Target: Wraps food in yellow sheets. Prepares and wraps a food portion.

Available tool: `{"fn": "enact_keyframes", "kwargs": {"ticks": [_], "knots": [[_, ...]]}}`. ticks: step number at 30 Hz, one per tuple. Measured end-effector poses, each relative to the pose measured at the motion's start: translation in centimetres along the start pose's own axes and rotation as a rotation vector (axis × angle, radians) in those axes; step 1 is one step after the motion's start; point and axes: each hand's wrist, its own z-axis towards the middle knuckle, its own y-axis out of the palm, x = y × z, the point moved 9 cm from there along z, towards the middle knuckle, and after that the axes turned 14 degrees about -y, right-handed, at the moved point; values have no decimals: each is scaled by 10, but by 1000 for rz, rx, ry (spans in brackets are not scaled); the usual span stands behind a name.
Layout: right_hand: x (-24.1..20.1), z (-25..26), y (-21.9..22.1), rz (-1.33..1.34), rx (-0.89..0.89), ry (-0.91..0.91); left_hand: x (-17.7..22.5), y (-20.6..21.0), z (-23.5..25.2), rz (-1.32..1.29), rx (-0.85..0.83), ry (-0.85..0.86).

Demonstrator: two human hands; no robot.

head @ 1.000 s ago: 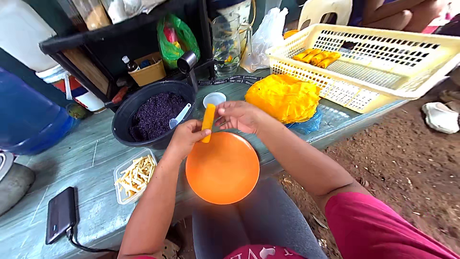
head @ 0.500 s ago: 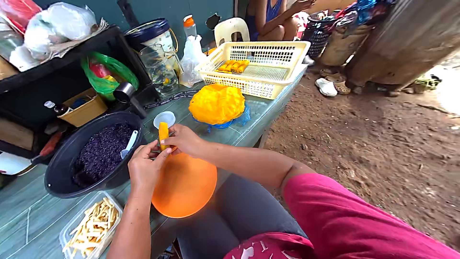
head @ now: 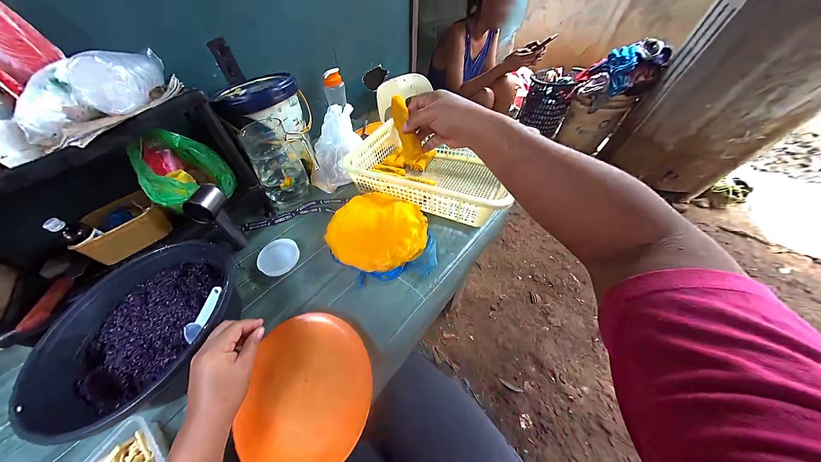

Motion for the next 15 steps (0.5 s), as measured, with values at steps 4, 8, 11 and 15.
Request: {"fn": "enact_keyframes", "kwargs": {"ticks": [4,8,11,15], "knots": [[82,39,-40,-194,-131,133,-13,20,4,143,-197,-65],[147,54,-46,-376,-268,284,-20,36,3,223,-358,-150],[171,60,-38,-526,-381,373,-20,37,4,219,-402,-163],[168,59,-23,-695,-537,408,-17,36,2,199,-421,-176]]}}
